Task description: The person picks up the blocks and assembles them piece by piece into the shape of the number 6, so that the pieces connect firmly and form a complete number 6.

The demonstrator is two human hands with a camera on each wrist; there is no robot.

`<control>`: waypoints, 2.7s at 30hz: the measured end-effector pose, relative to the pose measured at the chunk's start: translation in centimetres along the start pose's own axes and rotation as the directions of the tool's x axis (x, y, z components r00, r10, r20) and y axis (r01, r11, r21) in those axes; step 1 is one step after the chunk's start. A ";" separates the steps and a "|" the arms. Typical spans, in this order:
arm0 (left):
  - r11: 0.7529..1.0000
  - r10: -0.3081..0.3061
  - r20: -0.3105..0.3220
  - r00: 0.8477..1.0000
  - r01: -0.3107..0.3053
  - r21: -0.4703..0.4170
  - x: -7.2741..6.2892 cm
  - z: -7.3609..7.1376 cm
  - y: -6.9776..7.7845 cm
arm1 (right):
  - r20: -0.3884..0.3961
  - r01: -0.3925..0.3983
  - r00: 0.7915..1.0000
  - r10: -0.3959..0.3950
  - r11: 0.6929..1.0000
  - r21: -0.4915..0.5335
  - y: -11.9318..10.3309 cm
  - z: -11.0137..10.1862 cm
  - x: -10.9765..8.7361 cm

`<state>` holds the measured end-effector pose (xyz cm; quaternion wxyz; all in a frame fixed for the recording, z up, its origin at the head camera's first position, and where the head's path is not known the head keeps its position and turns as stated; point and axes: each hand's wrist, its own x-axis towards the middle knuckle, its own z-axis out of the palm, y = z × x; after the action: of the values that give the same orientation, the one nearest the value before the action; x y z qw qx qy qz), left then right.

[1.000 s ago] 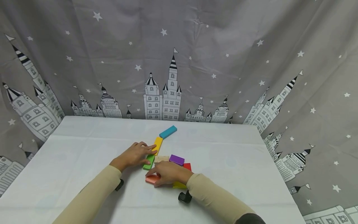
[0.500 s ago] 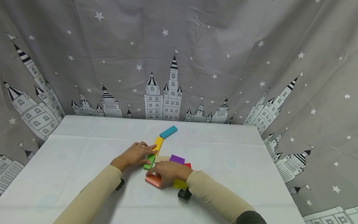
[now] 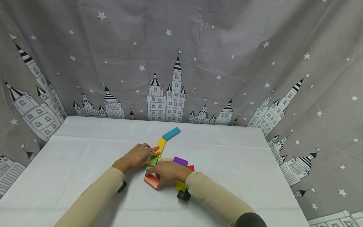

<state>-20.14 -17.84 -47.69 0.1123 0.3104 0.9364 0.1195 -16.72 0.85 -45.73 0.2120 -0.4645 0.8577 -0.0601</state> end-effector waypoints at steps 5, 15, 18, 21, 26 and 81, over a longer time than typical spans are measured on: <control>1.000 0.012 -0.006 1.000 -0.012 0.005 0.1 0.1 -0.1 | -0.012 -0.021 1.000 0.021 1.000 -0.010 -0.1 -0.1 0.3; 1.000 0.022 -0.010 1.000 -0.022 0.010 0.1 0.0 -0.1 | -0.023 -0.036 0.999 0.035 0.999 -0.005 0.1 0.0 0.6; 1.000 0.018 -0.008 1.000 -0.018 0.010 0.1 0.0 -0.1 | -0.027 -0.040 0.999 0.040 0.999 -0.001 0.1 0.0 0.6; 1.000 0.016 -0.007 1.000 -0.016 0.000 0.1 0.0 -0.1 | -0.026 -0.047 0.999 0.047 0.999 0.002 0.2 0.1 0.6; 1.000 0.011 -0.008 1.000 -0.011 -0.005 0.1 0.0 -0.1 | -0.046 -0.040 0.998 0.040 0.999 -0.005 0.2 0.3 0.6; 1.000 -0.003 -0.006 1.000 0.003 0.029 0.1 -0.1 0.1 | -0.122 -0.205 0.962 0.243 0.943 0.263 3.6 0.4 -6.1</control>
<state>-20.12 -17.71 -47.55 0.1051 0.3102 0.9388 0.1070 -16.41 7.95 -45.30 0.2077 -0.3275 0.9045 -0.1775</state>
